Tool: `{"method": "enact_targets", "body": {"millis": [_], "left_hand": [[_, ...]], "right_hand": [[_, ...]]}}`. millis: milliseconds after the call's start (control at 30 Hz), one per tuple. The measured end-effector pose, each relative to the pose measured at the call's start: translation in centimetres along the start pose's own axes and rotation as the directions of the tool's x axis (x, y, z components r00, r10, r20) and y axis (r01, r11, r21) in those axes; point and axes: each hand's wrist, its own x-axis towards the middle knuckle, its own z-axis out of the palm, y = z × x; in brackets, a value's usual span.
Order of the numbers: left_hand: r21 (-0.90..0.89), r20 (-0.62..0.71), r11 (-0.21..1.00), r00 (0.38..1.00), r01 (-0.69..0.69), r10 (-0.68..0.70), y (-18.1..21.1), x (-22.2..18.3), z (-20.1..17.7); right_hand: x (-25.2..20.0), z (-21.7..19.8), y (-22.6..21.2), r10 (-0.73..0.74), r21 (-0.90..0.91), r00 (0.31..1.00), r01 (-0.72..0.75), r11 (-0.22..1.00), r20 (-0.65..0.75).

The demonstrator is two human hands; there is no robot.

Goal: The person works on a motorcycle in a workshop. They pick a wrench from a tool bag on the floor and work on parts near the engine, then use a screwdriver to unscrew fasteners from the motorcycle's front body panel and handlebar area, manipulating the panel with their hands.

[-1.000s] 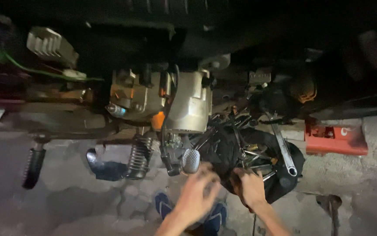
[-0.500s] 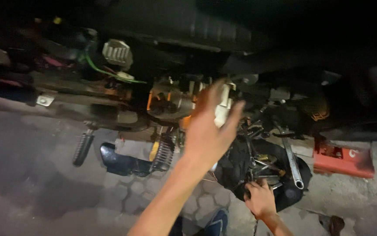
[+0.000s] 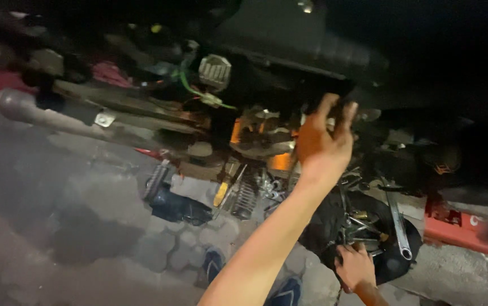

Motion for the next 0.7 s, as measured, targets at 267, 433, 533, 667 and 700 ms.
{"method": "enact_targets", "body": {"millis": [267, 433, 533, 667, 700], "left_hand": [[-0.034, 0.338, 0.996, 0.939, 0.081, -0.065, 2.0, 1.4, -7.4], [0.01, 0.518, 0.975, 0.835, -0.223, 0.186, -0.1, 2.0, -14.7], [-0.218, 0.783, 0.963, 0.56, -0.158, 0.269, -2.1, 0.6, -20.9], [0.266, 0.941, 0.959, 0.189, 0.103, -0.281, -11.1, -3.1, -25.5], [0.426, 0.883, 0.899, 0.172, 0.099, -0.437, -13.9, -4.8, -26.7]], "right_hand": [[-0.3, -2.6, -1.7, 0.098, -0.056, 0.979, -0.09, 0.994, 0.178], [3.6, 3.9, 3.4, 0.194, -0.051, 0.94, -0.187, 0.981, 0.28], [2.3, 6.1, 4.9, -0.094, -0.394, 0.995, 0.1, 0.913, 0.035], [1.3, 2.1, 3.5, 0.081, -0.109, 0.941, -0.123, 0.986, -0.329], [-0.9, 0.6, 2.3, 0.301, 0.173, 0.89, -0.255, 0.951, -0.343]]}}
